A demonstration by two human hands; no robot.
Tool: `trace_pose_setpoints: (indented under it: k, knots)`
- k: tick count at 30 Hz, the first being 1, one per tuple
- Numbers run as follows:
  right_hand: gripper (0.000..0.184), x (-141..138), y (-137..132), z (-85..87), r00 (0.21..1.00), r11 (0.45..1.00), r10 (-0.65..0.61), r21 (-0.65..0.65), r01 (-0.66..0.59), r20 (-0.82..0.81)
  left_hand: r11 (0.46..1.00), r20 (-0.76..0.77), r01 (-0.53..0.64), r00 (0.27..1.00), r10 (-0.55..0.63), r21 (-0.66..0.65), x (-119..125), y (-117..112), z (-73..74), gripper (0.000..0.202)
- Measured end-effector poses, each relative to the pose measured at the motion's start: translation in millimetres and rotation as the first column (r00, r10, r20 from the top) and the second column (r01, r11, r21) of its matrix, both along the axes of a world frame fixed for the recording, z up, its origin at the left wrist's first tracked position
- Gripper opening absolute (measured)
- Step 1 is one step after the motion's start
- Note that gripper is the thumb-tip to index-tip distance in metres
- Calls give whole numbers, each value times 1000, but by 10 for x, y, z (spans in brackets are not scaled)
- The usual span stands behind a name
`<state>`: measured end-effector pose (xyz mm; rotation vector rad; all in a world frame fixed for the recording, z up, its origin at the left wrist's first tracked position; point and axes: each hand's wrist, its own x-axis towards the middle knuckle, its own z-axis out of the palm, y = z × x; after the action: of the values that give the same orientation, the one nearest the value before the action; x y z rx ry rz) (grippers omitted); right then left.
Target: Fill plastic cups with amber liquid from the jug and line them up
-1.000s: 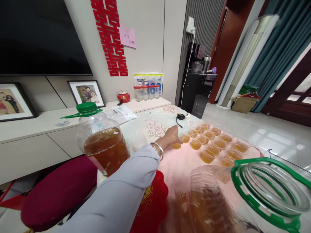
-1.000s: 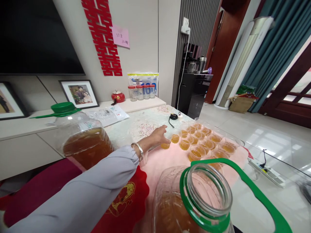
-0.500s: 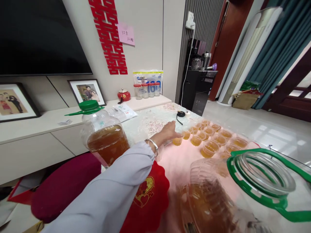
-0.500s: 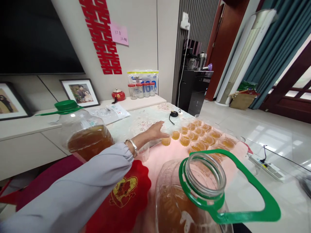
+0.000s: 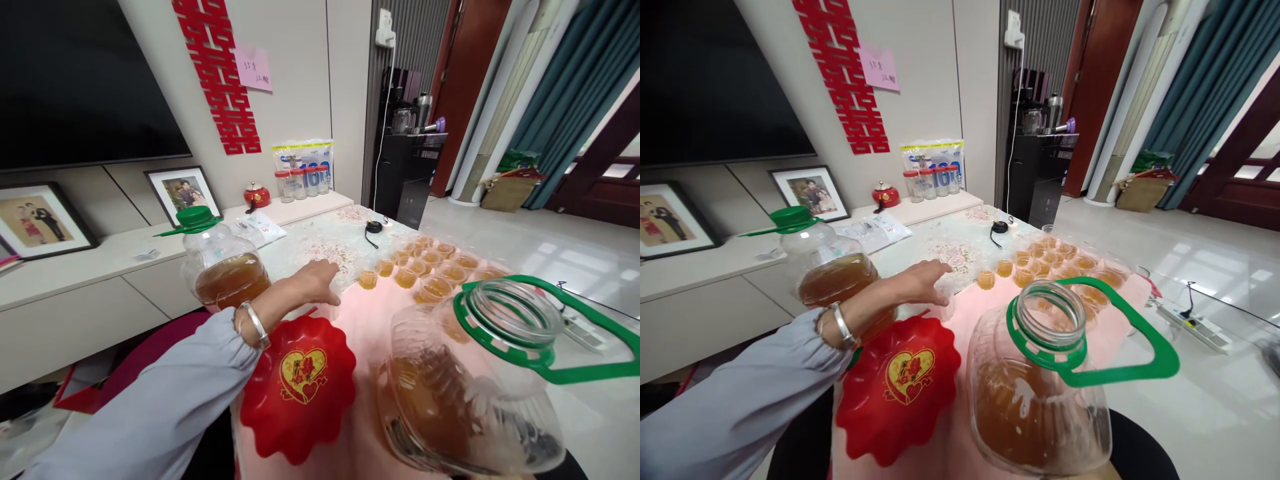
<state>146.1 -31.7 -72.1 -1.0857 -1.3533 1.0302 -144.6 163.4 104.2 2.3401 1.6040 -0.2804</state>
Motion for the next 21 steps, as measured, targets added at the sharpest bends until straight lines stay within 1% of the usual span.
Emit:
trace_pose_setpoints:
  k: [4, 6, 9, 11, 17, 19, 21]
  knots:
    - [50, 43, -45, 145, 998, 998, 16, -58, -20, -69, 1000, -15, 21, 1000, -20, 21, 11, -99, -114, 78]
    - [50, 39, -44, 176, 995, 996, 20, -82, -28, -95, 1000, -14, 29, 999, -29, 6, 31, -120, -145, 73]
    - [52, 26, -35, 189, 992, 992, 33, -113, -47, -125, 999, 2, 30, 1000, -30, -10, 60, -142, -200, 60]
    - [52, 20, -37, 177, 989, 990, 50, -126, -68, -139, 1000, 19, 22, 1000, -22, -16, 87, -172, -242, 57]
    - [46, 8, -95, 55, 977, 981, 126, -126, -148, -171, 999, 89, -12, 996, 16, -42, 163, -317, -294, 63]
    - [51, 4, -114, 8, 972, 980, 139, -114, -163, -187, 999, 114, -13, 993, 18, -41, 148, -336, -311, 70]
    - [63, 3, -131, -22, 968, 980, 142, -105, -167, -206, 999, 149, -12, 989, 17, -34, 111, -337, -340, 76]
